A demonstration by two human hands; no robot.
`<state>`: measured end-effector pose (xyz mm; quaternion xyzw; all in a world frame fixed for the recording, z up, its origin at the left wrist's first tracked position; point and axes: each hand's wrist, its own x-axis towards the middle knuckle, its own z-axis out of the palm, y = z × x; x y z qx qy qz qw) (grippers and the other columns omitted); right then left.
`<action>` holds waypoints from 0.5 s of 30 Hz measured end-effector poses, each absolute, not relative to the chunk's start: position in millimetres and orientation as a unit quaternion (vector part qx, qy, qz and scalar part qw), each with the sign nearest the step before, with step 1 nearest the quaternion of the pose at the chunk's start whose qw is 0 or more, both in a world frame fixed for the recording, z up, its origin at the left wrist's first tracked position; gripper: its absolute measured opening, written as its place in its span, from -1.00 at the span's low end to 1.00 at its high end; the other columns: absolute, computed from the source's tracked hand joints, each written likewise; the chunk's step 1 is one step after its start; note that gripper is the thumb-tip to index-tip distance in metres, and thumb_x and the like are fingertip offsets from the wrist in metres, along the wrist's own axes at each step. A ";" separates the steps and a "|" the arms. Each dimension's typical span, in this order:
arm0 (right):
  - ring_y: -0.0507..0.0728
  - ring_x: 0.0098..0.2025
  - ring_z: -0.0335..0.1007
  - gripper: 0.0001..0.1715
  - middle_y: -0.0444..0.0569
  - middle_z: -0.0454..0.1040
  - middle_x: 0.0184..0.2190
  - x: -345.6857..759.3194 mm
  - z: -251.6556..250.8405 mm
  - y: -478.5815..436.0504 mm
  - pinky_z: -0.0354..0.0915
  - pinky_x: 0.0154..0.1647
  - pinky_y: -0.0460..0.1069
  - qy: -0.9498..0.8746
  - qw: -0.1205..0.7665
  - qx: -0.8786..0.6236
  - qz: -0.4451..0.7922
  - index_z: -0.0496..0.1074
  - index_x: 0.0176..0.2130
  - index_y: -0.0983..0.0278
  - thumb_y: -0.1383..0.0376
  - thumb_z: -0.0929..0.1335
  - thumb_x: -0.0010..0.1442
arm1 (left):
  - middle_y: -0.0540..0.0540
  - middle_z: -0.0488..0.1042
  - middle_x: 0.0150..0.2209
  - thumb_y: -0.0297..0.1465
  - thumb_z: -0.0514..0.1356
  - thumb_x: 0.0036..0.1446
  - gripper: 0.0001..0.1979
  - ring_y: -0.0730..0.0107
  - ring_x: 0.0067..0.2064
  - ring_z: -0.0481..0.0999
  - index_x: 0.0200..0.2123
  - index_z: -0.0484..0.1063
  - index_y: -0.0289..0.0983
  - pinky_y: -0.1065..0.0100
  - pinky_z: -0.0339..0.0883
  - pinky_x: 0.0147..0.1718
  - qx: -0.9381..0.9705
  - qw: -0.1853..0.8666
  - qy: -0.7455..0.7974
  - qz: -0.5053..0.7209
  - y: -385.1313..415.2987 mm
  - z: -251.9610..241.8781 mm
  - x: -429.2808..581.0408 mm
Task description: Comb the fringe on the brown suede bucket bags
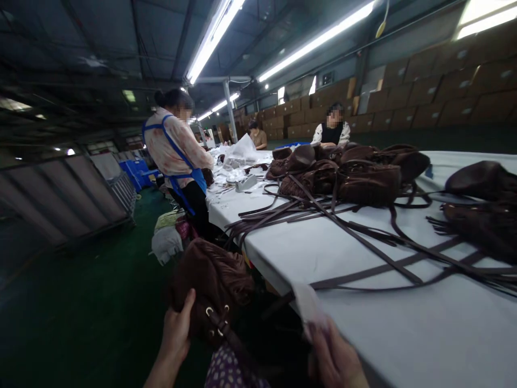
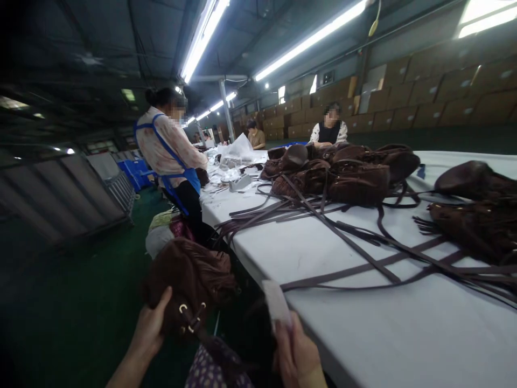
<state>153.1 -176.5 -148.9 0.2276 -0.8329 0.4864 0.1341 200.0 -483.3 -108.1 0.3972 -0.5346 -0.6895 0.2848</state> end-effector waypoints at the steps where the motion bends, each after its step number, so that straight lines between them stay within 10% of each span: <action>1: 0.04 -0.63 0.32 -0.68 -0.18 0.36 -0.66 145.3 -142.0 -172.6 0.26 -0.62 -0.10 -0.833 0.144 0.217 0.489 0.34 -0.25 0.22 0.20 0.10 0.38 | -0.20 0.55 -0.08 -0.27 0.37 -0.01 -0.53 0.16 -0.21 0.58 -0.02 0.44 -0.29 0.20 0.49 -0.23 0.373 0.259 -0.582 -0.674 -486.2 -96.0 200.6; 5: 0.07 -0.40 0.43 -0.73 -0.02 0.49 -0.37 116.9 -101.2 -172.3 0.31 -0.41 -0.09 -0.800 0.168 0.355 0.453 0.35 -0.16 0.25 0.26 0.13 0.35 | -0.16 0.59 -0.20 -0.16 0.39 -0.10 -0.51 0.10 -0.20 0.56 -0.13 0.50 -0.32 0.21 0.45 -0.21 0.208 0.143 -0.793 -0.554 -502.7 -11.9 185.0; 15: 0.00 -0.51 0.19 -0.79 -0.11 0.39 -0.43 85.6 72.0 -205.7 -0.06 -0.54 -0.04 -0.738 0.295 0.591 0.139 0.39 -0.21 0.24 0.29 0.19 0.35 | -0.06 0.55 -0.30 -0.09 0.25 0.04 -0.54 0.29 -0.31 0.49 -0.17 0.50 -0.36 0.36 0.36 -0.36 -0.101 0.083 -0.932 -0.339 -456.6 161.9 130.0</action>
